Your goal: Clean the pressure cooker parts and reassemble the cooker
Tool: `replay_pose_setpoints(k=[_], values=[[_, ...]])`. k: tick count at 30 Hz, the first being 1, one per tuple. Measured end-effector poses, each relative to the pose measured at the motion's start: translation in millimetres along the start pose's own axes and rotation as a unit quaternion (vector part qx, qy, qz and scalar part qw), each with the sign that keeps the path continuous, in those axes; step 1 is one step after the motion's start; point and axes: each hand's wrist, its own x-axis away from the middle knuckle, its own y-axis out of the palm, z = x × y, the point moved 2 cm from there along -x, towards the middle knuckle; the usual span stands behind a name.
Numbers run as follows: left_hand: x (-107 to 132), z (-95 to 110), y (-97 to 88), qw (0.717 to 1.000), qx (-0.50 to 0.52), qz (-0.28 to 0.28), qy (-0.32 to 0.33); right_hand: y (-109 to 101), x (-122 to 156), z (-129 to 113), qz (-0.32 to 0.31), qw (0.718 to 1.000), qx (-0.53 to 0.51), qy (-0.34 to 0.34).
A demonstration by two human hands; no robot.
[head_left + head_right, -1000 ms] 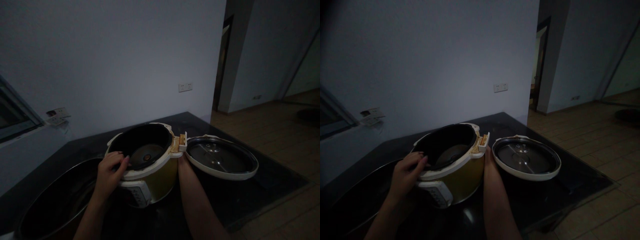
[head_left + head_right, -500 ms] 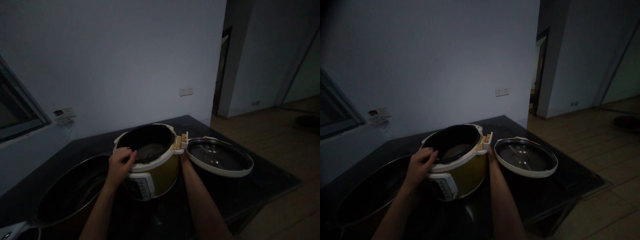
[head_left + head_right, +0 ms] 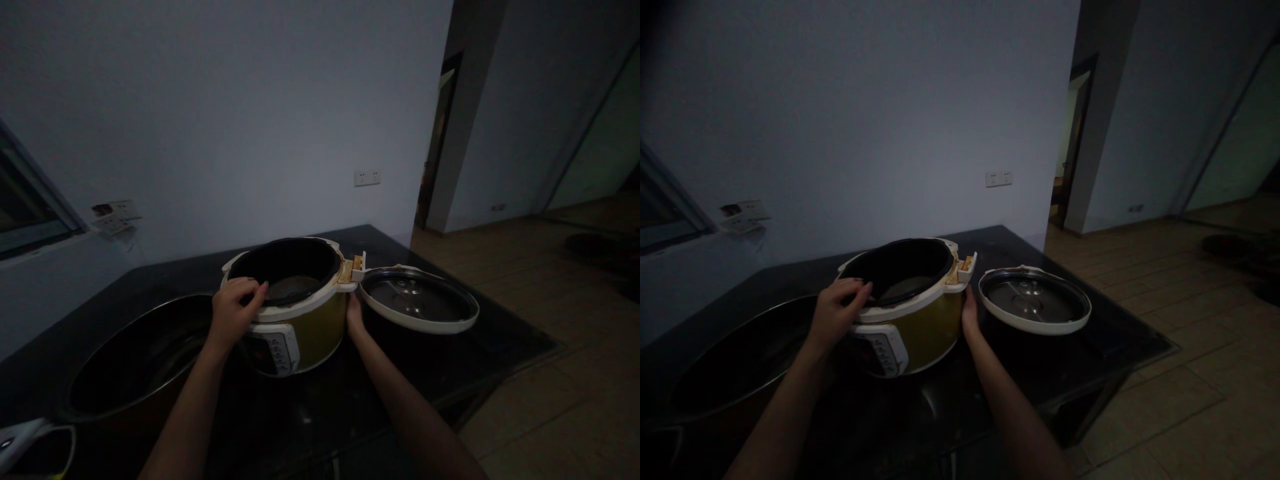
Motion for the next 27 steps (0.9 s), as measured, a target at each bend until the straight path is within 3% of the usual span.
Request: replay_pose_setpoints(k=[10, 15, 19, 23, 27], values=[[-1, 4, -0.6, 1.0, 0.003, -0.002, -0.005, -3, 87, -6, 0.054, 0.997, 0.058, 0.022], [-1, 5, -0.7, 1.0, 0.001, 0.001, -0.007, 11, 136, -20, 0.02, 0.995, 0.087, 0.039], [-1, 4, -0.7, 1.0, -0.004, 0.004, -0.009, 27, 167, -36, -0.013, 0.991, 0.134, -0.016], [-1, 5, -0.4, 1.0, -0.008, -0.002, -0.006, 36, 166, -47, -0.036, 0.988, 0.146, -0.027], [-2, 6, 0.1, 1.0, -0.011, -0.003, -0.01, 33, 140, -51, -0.03, 0.99, 0.137, -0.031]])
